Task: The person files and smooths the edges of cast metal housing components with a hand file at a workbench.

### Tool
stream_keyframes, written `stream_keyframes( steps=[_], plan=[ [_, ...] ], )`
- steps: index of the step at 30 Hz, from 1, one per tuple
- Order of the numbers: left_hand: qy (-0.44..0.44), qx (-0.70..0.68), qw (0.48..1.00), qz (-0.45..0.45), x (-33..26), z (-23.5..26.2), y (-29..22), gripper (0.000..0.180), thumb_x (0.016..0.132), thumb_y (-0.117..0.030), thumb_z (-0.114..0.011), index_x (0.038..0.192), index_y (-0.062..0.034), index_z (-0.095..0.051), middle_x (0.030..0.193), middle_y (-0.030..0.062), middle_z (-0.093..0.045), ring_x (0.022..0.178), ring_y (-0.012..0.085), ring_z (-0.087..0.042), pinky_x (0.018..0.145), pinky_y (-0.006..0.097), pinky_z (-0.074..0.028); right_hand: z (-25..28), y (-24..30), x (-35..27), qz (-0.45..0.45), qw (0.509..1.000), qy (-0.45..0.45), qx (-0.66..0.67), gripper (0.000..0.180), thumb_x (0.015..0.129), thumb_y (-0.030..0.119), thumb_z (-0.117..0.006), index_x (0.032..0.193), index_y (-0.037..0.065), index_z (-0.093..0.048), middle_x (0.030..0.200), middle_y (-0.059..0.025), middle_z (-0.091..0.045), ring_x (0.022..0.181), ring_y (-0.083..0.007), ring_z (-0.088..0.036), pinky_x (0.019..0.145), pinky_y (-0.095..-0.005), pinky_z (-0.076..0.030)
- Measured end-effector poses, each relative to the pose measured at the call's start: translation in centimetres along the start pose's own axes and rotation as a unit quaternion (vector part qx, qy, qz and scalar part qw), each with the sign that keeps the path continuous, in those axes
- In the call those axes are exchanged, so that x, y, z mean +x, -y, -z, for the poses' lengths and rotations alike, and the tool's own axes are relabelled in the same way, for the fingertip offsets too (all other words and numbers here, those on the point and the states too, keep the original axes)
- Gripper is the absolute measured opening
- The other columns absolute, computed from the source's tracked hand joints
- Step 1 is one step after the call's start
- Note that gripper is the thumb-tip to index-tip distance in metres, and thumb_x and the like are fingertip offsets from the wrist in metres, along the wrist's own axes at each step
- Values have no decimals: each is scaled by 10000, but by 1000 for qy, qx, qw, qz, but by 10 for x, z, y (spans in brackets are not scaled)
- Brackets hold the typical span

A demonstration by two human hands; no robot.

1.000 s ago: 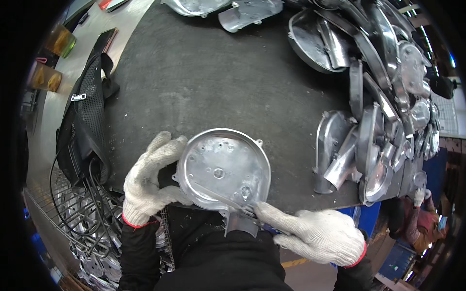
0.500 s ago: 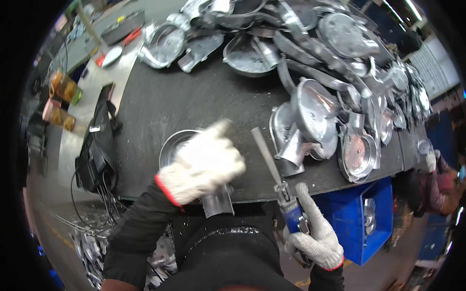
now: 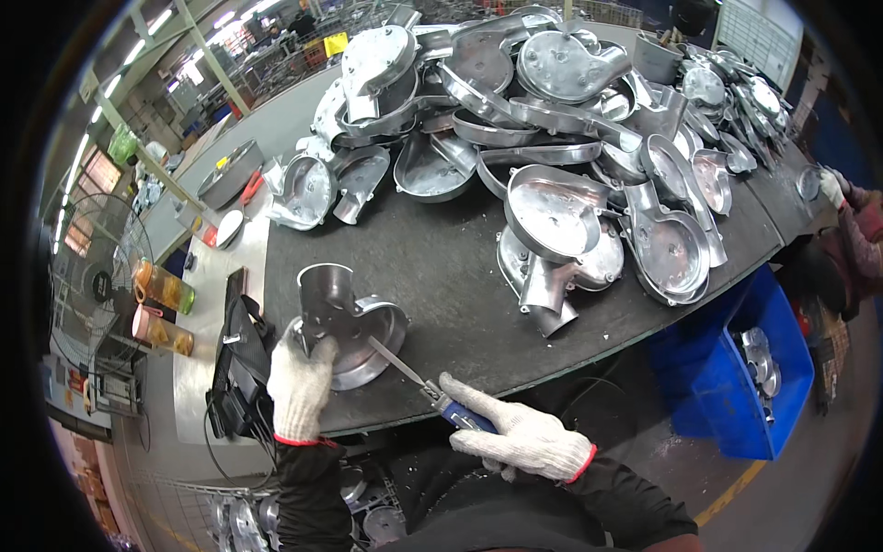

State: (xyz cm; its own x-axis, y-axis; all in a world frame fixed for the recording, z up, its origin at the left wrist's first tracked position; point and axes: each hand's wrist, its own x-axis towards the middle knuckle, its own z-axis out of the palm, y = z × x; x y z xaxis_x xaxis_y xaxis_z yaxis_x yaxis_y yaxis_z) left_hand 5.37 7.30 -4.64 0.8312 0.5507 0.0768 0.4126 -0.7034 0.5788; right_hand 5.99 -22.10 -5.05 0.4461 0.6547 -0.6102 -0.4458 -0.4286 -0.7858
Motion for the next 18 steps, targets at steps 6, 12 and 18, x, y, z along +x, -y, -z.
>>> stream_keyframes(
  steps=[6,12,18],
  plan=[
    [11,-21,999,-38,9,-3,15,360,901,-224,-709,1240,-106,-679,1038,176,-770,957,389,-750,806,458,-575,-17,7,17,30,999,-32,-1,819,1019,454,-617,1691,297,-177,735,-9,-550,559,-94,-553,511,-258,-516],
    [-34,8,996,-81,0,-16,15,352,904,-145,-733,1249,-108,-673,986,179,-759,923,370,-752,788,429,-581,-24,22,22,21,979,15,202,847,1011,313,-637,1696,205,-151,912,-18,-563,636,-79,-567,488,-241,-505],
    [-55,-40,997,-27,-10,-15,16,436,914,-210,-722,1302,-29,-640,1049,212,-758,960,358,-755,808,419,-585,-23,29,27,252,840,-136,-462,780,1022,274,-632,1676,182,-217,819,-126,-640,611,-220,-682,516,-330,-555]
  ],
)
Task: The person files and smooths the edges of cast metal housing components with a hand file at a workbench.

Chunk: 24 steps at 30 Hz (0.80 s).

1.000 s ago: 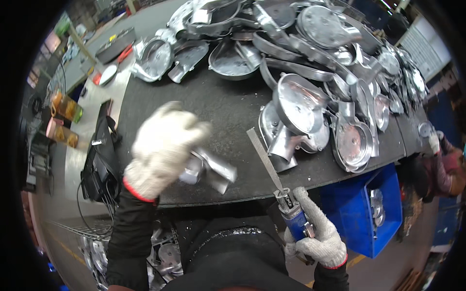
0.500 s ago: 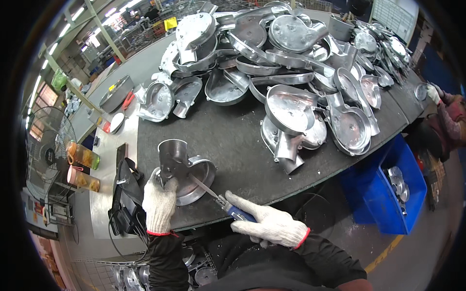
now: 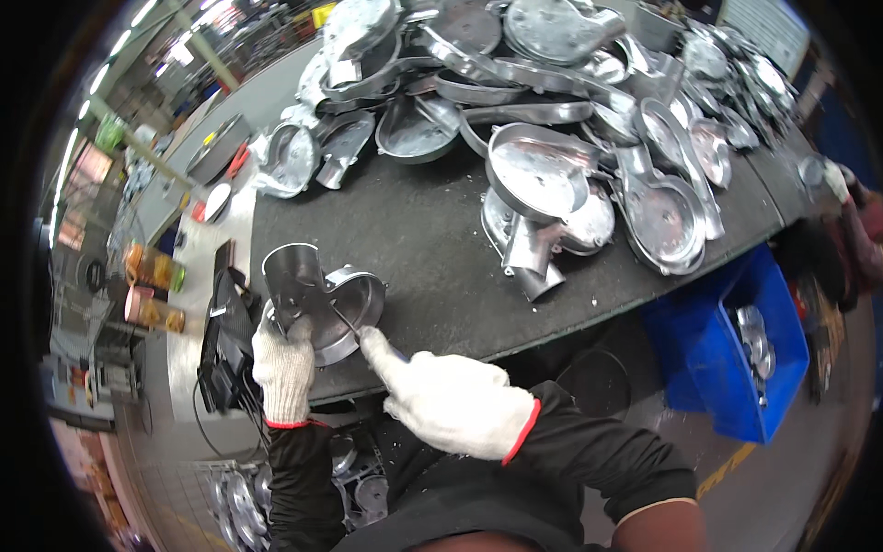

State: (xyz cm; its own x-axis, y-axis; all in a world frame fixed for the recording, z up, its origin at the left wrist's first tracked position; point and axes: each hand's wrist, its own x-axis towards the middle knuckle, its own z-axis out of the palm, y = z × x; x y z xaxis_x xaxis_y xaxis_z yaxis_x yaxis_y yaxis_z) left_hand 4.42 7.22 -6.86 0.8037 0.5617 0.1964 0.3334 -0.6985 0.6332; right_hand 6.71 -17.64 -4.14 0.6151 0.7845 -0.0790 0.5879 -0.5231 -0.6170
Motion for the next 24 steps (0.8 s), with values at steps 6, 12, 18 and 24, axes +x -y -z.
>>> stream_keyframes(
  steps=[6,12,18,24],
  plan=[
    [-46,70,995,51,-17,-2,-16,393,933,-257,-698,1300,-124,-650,1085,161,-767,988,378,-747,822,455,-576,14,-36,-3,133,963,-105,-208,640,957,170,-589,1574,285,-465,777,-135,-570,546,-228,-658,417,-394,-506],
    [-28,99,992,77,-23,-5,-19,389,931,-214,-750,1287,-99,-644,1062,153,-764,968,325,-761,794,384,-588,45,-22,0,18,963,-92,-254,468,1024,389,-582,1448,191,-588,760,-92,-658,556,-275,-655,497,-451,-545],
    [-65,18,997,-33,-27,-15,13,339,936,-128,-739,1239,-5,-651,1038,173,-761,931,278,-763,831,330,-583,72,-46,19,-145,911,275,270,649,1062,324,-478,1665,374,-244,808,-66,-623,589,-172,-636,529,-324,-576],
    [-53,-58,996,-31,-23,-11,16,278,953,-220,-685,1153,-28,-675,919,157,-762,818,276,-763,711,371,-562,-37,-41,-19,-149,474,170,851,864,1029,312,-655,1691,226,-106,879,-123,-612,497,-109,-523,390,-256,-466]
  ],
)
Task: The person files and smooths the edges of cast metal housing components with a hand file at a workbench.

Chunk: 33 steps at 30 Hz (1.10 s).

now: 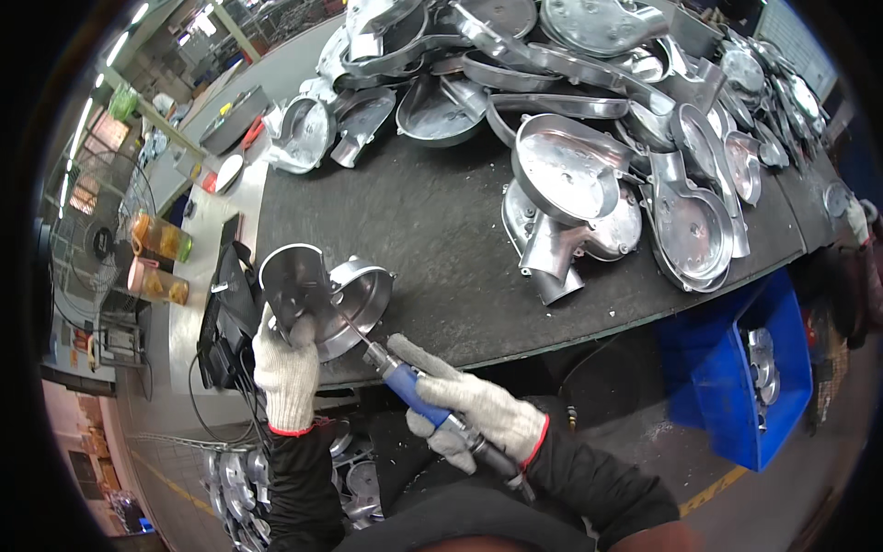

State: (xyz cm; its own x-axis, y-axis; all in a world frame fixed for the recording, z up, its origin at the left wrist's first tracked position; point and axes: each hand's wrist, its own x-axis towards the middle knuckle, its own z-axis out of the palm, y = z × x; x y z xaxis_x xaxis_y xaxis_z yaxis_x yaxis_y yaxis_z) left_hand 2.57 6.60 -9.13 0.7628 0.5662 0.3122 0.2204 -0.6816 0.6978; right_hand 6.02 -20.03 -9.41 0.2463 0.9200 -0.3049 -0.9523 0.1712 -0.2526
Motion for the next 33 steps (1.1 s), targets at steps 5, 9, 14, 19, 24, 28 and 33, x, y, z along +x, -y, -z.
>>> stream_keyframes(
  steps=[5,9,14,19,24,28,33],
  plan=[
    [-10,4,1000,23,-5,7,-3,271,957,-234,-664,1141,-35,-675,902,166,-753,820,301,-762,712,376,-563,-17,11,-13,26,961,-150,-230,989,963,157,-731,1697,206,-69,933,-128,-657,619,-156,-659,494,-321,-567],
    [55,50,994,76,3,12,-29,260,962,-188,-662,1167,-28,-675,931,174,-753,857,310,-763,746,384,-571,-56,21,-21,139,324,-167,-921,816,938,228,-683,1656,255,-296,807,-107,-588,552,-255,-653,478,-358,-543],
    [-15,64,997,-38,-9,-2,-2,321,916,-36,-737,1228,4,-670,1060,164,-756,964,312,-760,858,343,-585,-64,35,-23,162,160,-172,-959,618,996,196,-553,1585,346,-439,814,-105,-564,557,-232,-635,433,-389,-531],
    [8,17,1000,25,-10,1,-4,347,909,31,-737,1247,16,-659,1122,165,-749,1014,247,-755,873,313,-586,-56,60,-18,68,236,-164,-956,707,991,210,-586,1629,380,-332,852,-165,-612,634,-288,-690,489,-413,-570],
    [-17,23,1000,13,-16,2,-6,283,927,-22,-735,1204,9,-681,1056,158,-769,962,238,-769,839,316,-589,-45,54,-6,-130,802,-173,-557,742,1068,431,-549,1687,303,-160,832,-72,-619,615,-159,-666,514,-312,-572],
    [-24,30,999,35,-13,4,-6,282,932,-112,-731,1194,-11,-707,1000,145,-785,913,243,-780,798,318,-590,-21,34,-5,-94,973,-66,-202,803,1067,385,-535,1697,286,-48,823,-44,-574,590,-112,-620,500,-257,-558],
    [-22,7,998,61,-8,6,-4,316,914,-153,-723,1208,-37,-732,1005,150,-788,896,260,-781,815,335,-585,-38,43,1,-121,857,-154,-476,768,1078,392,-520,1696,256,-85,785,-101,-635,641,-210,-693,535,-337,-554]
  ],
)
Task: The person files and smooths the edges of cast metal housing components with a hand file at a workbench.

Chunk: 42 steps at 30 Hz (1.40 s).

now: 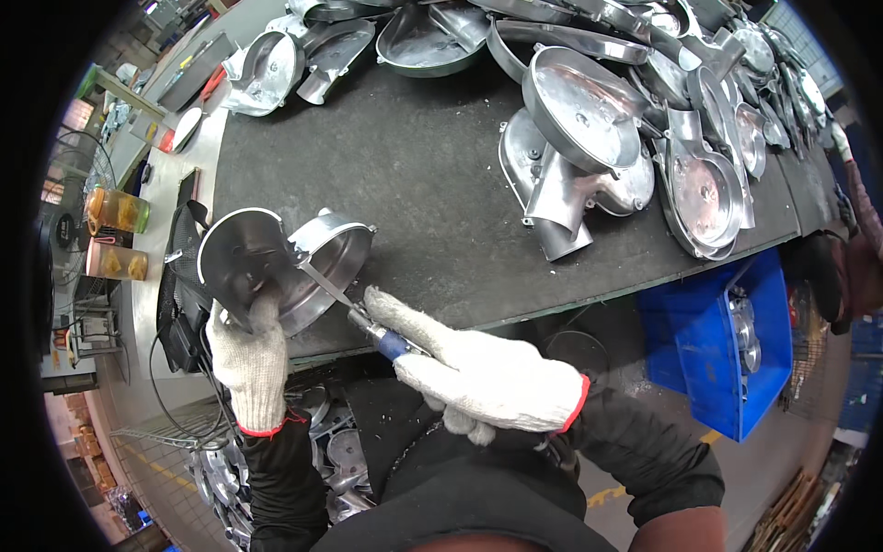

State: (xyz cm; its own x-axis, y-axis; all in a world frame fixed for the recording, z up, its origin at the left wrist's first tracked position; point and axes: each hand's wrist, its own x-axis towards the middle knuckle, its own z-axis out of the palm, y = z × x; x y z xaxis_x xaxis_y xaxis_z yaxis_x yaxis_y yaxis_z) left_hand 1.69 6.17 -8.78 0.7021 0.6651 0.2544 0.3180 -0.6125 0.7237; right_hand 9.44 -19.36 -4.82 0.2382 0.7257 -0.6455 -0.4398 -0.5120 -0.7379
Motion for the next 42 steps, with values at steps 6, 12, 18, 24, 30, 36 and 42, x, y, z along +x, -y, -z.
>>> stream_keyframes(
  steps=[6,12,18,24,30,36,42],
  plan=[
    [28,3,1000,11,4,6,-5,356,917,-180,-719,1248,-48,-713,980,154,-783,872,254,-775,790,331,-573,1,7,-3,87,914,-113,-379,714,1057,349,-518,1681,237,-190,839,-180,-685,674,-348,-692,620,-460,-548],
    [47,-13,998,-33,5,3,8,358,942,-97,-678,1281,18,-671,1004,167,-779,880,216,-765,798,320,-582,-9,-6,-12,129,591,-317,-731,648,966,294,-630,1587,294,-446,699,-68,-568,553,-161,-627,458,-373,-486],
    [11,-19,999,-35,-2,5,10,354,938,-45,-690,1280,43,-665,1067,157,-777,973,203,-761,858,314,-588,5,8,-4,128,875,-132,-448,676,1065,334,-527,1661,253,-218,850,-243,-682,674,-420,-700,615,-496,-559],
    [52,-40,997,29,3,6,4,345,939,-86,-719,1258,37,-668,1082,150,-773,965,196,-759,848,316,-598,-8,-16,16,23,983,41,176,773,1086,406,-543,1695,290,-81,763,-78,-607,522,-120,-589,462,-281,-524],
    [27,-69,996,54,3,4,1,412,925,-171,-770,1273,21,-663,1085,136,-773,943,179,-754,813,292,-601,-31,-49,20,102,860,147,477,876,1048,393,-629,1697,228,-64,795,-73,-598,506,-110,-537,435,-243,-478],
    [80,36,996,-22,9,8,-11,369,939,-105,-717,1278,28,-654,1062,158,-773,943,197,-756,810,304,-601,-32,-29,-7,223,928,-214,-211,874,1013,309,-650,1699,260,-111,782,-63,-558,537,-187,-587,492,-346,-522],
    [60,14,996,-68,5,3,-5,396,871,36,-707,1257,-42,-661,1119,137,-758,1008,270,-768,857,320,-593,-26,4,-36,188,642,-295,-682,578,979,203,-585,1536,337,-518,755,-113,-546,513,-239,-638,396,-391,-491]
  ],
)
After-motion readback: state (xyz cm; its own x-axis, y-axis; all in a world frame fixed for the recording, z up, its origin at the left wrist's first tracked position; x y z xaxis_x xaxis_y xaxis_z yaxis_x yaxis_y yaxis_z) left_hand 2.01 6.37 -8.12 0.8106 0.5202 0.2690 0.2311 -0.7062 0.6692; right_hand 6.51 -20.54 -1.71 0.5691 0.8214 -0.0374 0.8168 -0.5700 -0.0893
